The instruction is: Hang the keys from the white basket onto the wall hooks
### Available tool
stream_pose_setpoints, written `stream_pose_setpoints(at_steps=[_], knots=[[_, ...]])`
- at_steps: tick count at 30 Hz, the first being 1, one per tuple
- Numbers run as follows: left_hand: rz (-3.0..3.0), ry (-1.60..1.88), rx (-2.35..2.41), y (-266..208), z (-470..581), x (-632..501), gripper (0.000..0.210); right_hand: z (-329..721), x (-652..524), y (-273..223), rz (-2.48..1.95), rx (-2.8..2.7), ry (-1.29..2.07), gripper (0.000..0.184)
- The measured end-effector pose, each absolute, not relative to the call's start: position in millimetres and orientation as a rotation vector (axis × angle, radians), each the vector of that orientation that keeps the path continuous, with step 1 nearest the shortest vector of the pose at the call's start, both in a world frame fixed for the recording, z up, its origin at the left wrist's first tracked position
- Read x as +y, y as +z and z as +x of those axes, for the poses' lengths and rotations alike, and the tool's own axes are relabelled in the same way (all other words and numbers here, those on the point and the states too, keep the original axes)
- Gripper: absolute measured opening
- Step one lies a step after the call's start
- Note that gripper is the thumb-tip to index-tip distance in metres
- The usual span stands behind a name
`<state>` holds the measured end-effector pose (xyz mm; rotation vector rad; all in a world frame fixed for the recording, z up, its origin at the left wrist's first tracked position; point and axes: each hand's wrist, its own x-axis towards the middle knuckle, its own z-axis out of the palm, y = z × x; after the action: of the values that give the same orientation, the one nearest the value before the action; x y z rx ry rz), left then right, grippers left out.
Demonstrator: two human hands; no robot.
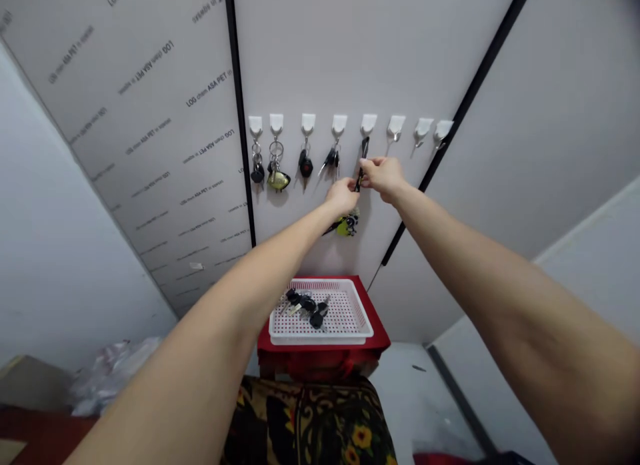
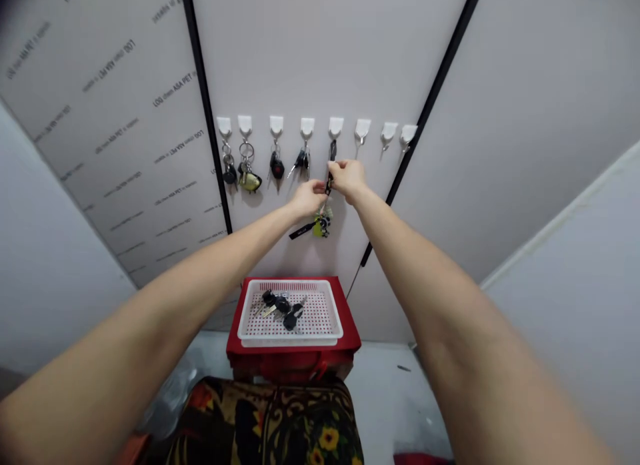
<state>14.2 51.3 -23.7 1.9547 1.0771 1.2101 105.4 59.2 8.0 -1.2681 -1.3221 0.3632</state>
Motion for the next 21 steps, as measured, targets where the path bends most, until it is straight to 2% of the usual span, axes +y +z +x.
stream_pose_setpoints(at_steps=[5,8,14,17,21], knots=[[2.045,1.12,1.068,-52,-14,34,0.031,103,33,-12,-1.325,-1.336,-0.048,0.026],[2.129,0.954,1.141,-87,-40,17,0.028,90,4,-48,-1.341,-1.504,-0.148,0.026],[2.396,0.382,1.449,-161,-90,-10,0.028,59,-35,-158,-1.694,-2.163,0.459,0.018],[2.507,0.177,1.538,-181,-103,-18,0.025,50,-40,-194,-1.796,-2.259,0.542,0.019],[2.652,0.071,1.559,-195,-104,-23,0.023,44,-44,-211,-1.815,-2.255,0.458,0.017]])
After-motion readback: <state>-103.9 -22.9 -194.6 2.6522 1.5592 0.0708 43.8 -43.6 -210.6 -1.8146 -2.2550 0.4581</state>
